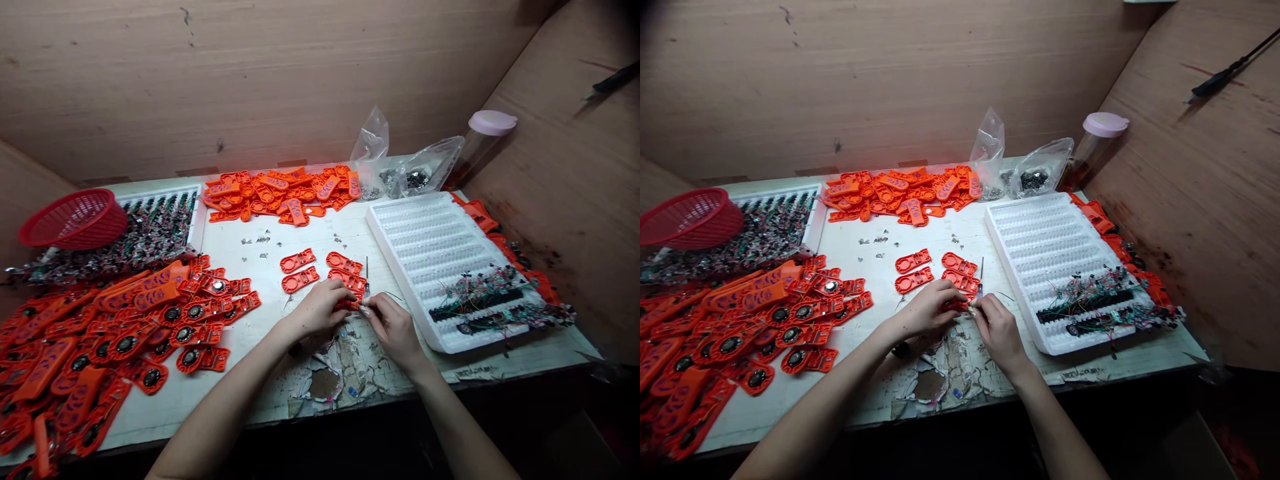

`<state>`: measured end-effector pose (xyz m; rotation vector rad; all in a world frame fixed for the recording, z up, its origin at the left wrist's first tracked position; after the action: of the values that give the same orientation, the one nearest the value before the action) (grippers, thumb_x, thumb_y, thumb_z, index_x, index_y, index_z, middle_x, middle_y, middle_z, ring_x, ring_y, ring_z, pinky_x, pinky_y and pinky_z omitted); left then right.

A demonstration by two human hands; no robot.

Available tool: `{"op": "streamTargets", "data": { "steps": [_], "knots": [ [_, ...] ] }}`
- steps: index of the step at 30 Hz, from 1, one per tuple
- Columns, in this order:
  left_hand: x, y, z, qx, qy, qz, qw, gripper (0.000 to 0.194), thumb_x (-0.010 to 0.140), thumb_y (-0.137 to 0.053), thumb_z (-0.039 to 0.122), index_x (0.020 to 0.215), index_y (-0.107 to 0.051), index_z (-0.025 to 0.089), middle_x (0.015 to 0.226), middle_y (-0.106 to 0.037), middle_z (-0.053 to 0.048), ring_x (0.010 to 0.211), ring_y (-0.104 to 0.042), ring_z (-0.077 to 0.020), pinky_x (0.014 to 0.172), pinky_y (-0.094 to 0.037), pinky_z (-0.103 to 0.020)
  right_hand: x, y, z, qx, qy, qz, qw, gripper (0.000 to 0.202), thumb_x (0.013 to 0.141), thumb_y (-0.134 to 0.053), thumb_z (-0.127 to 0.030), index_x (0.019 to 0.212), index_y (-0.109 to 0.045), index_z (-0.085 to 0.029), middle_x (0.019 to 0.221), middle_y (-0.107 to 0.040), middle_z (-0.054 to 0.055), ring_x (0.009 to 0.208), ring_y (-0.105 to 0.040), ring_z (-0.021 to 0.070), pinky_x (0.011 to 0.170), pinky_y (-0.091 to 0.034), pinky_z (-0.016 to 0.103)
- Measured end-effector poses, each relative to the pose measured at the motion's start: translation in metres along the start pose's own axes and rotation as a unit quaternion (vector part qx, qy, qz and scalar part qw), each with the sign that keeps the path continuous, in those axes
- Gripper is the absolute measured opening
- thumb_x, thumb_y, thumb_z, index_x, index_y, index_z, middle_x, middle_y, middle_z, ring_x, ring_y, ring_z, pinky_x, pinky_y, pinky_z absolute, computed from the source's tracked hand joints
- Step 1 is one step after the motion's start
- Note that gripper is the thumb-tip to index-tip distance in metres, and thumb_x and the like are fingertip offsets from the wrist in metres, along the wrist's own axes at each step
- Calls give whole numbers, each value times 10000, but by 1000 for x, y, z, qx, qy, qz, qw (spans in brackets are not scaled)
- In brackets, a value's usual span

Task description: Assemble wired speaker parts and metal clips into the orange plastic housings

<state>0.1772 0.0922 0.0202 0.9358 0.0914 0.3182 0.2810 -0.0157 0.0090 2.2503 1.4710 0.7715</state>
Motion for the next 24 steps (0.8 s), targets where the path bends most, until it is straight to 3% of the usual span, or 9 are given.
{"op": "streamTargets", "data": {
  "steps": [4,6,9,12,14,18,24],
  "knots": [
    [-1,-5,-6,20,11,7,1000,92,796,-626,188,883,-659,188,846,-566,-36,810,-543,-175,705,-428,-278,0,-2,6,163,-104,-23,981,148,905,-470,-299,977,-555,-202,835,-610,37,701,-586,156,627,-510,283],
    [0,-6,-8,14,18,10,1000,73,832,-592,195,845,-663,188,820,-559,-31,785,-540,-167,683,-423,-271,-1,-5,4,193,-92,-78,974,236,882,-489,-270,1109,-521,-211,908,-605,40,735,-596,152,644,-522,283],
    [1,-5,-8,-5,19,2,1000,90,845,-574,169,830,-662,182,805,-558,-25,783,-544,-160,677,-425,-257,0,-3,-4,89,13,-120,989,326,843,-498,-175,1165,-514,-225,1014,-566,68,874,-583,181,742,-516,321],
    [3,-2,-8,-17,17,-4,1000,87,844,-580,158,851,-662,184,821,-572,-19,803,-560,-154,693,-435,-242,3,0,-9,-19,89,-77,993,195,889,-434,-158,1017,-570,-215,963,-563,78,901,-567,198,781,-492,341],
    [3,1,-8,-23,20,-3,1000,86,850,-575,161,862,-657,185,829,-578,-15,798,-569,-148,693,-441,-235,5,-1,-8,-50,89,-57,993,152,912,-418,-177,929,-565,-208,887,-563,67,853,-565,198,754,-481,333],
    [1,2,-10,-25,38,17,999,90,875,-535,152,858,-623,157,860,-583,-30,809,-571,-151,720,-457,-243,10,-4,-4,-43,24,-53,997,150,926,-400,-201,846,-527,-204,803,-546,43,743,-547,180,673,-453,300],
    [-2,-5,-9,-10,60,48,997,100,895,-470,133,902,-569,149,888,-578,-51,817,-558,-177,731,-464,-284,13,-4,-4,-32,-4,-47,998,141,922,-423,-215,823,-522,-201,804,-539,36,747,-533,174,675,-422,280]
  ]
}}
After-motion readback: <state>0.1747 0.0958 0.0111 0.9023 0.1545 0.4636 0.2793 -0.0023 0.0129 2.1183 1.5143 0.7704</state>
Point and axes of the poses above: each hand's wrist, its own x-axis towards the middle knuckle, its own y-axis out of the back of the hand, z = x × y, the point moved 5 cm from there along x, towards the middle knuckle
